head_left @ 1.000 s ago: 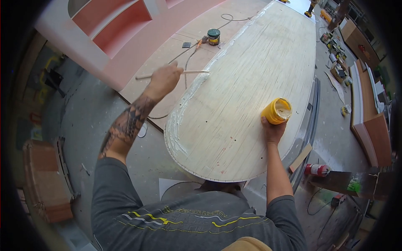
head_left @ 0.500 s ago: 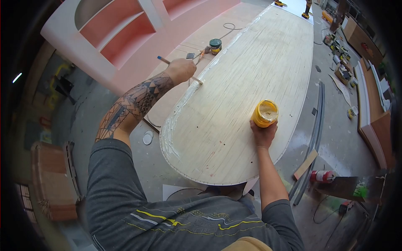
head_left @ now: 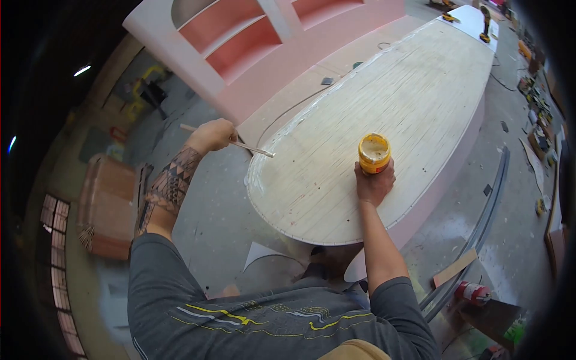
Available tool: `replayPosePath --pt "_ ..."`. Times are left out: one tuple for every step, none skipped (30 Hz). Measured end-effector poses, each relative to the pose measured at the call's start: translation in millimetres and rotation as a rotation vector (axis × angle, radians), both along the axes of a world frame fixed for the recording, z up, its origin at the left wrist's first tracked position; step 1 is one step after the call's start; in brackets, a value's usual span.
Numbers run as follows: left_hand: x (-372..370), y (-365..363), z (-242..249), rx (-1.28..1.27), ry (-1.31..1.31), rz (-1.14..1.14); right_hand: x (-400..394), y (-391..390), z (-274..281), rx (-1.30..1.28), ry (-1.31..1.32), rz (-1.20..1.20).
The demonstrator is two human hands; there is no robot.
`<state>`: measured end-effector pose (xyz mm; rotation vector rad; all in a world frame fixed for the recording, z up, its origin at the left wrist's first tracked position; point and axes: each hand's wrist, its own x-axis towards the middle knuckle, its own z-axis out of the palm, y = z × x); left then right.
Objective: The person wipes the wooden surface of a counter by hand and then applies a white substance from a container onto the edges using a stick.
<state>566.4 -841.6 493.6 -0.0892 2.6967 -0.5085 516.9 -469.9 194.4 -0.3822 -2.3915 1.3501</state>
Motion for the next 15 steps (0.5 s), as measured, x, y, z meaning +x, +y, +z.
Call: replayPosePath --pt "19.8 0.4 1.4 0.039 0.022 0.077 -0.5 0.8 0.3 0.001 -0.012 -0.009" --pt "40.7 -1.4 1.3 0.079 0.047 0.155 -0.3 1.2 0.8 0.005 -0.024 -0.016" --pt "61.9 -6.2 -3.3 0.075 0.041 0.183 0.4 1.8 1.4 0.017 -0.005 -0.017" --pt "82.1 -14.8 -14.0 0.138 0.064 0.249 0.4 2.6 2.9 0.016 -0.009 0.010" --pt "103.4 -23.2 -26.5 0.203 0.090 0.313 0.4 3.5 5.0 0.004 -0.031 0.008" --pt "127.9 -30.3 -40.2 0.202 0.089 0.335 1.3 4.0 8.0 -0.007 -0.054 0.003" --pt "154.2 -36.0 -55.6 0.290 0.167 0.322 2.6 4.2 12.8 -0.020 -0.051 0.002" --pt "178.6 -38.0 -69.9 0.377 0.248 0.304 3.7 3.9 15.0 -0.019 -0.052 0.017" --pt "201.8 -34.4 -81.6 0.420 0.282 0.361 3.9 3.5 16.5 -0.015 -0.058 0.004" --pt "222.9 -31.2 -94.3 0.466 0.317 0.415 3.5 2.8 17.5 -0.010 -0.063 -0.012" --pt "240.7 -29.8 -108.7 0.472 0.321 0.425 3.9 1.9 17.9 0.006 -0.046 -0.021" --pt "257.5 -29.3 -124.9 0.529 0.383 0.475 3.1 1.6 16.5 0.016 -0.042 -0.011" --pt "273.6 -28.7 -140.0 0.587 0.445 0.529 2.1 1.2 14.4 0.036 -0.022 -0.032" --pt "286.3 -24.8 -151.8 0.597 0.449 0.545 3.1 -0.3 15.0 0.055 -0.003 -0.050" --pt "296.0 -20.6 -164.6 0.605 0.496 0.540 3.4 0.6 16.6 0.047 -0.023 -0.033"
